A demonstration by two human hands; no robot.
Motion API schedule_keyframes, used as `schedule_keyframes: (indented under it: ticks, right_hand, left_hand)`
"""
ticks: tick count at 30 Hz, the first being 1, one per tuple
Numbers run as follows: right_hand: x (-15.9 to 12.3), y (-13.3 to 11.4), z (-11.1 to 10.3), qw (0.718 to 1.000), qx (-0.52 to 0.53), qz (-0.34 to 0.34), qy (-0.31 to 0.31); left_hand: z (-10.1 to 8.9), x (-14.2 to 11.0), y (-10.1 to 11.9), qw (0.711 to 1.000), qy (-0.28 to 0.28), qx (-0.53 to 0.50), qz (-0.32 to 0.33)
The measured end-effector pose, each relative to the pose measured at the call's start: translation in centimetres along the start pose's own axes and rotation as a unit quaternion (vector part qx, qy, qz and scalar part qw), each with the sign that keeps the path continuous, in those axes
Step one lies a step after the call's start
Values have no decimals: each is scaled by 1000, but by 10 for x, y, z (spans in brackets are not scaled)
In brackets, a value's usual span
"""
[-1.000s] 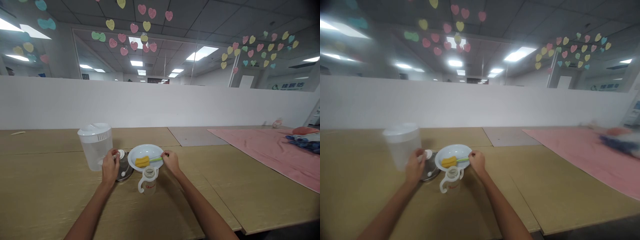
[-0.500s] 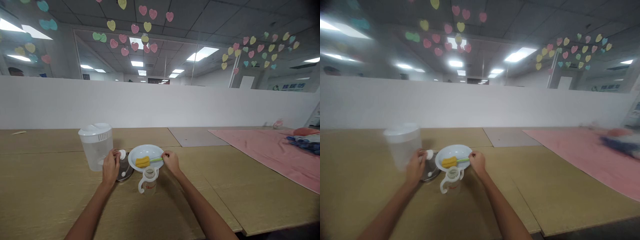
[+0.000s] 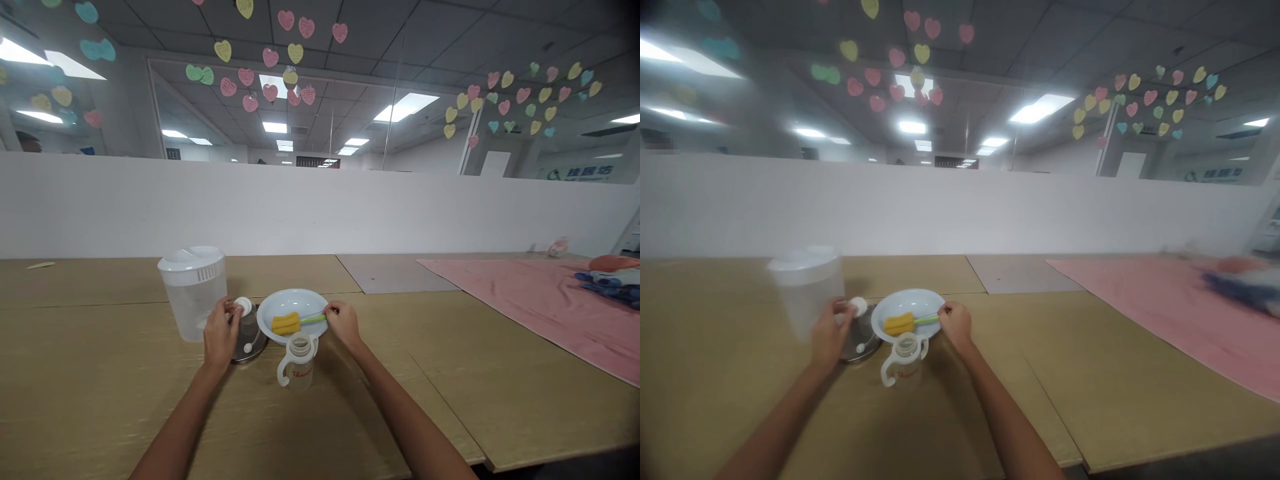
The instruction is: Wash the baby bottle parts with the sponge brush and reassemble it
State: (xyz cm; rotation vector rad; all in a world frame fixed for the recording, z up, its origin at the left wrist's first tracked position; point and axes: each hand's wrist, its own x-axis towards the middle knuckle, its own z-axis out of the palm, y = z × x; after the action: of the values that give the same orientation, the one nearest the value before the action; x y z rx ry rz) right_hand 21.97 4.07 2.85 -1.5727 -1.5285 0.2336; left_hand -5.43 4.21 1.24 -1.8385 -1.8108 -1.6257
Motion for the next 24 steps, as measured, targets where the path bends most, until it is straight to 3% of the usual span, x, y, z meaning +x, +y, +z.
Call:
schedule_keyframes:
  ticks: [18,24]
  right_hand:
    - [0,-1,-2,1000,-5,0,-7]
    - [0,-2,-2,1000,-17,-4,-7]
  left_hand:
    - [-2,1,1,998,-57,26,-31]
    - [-5,2,5,999,-24,13,-30]
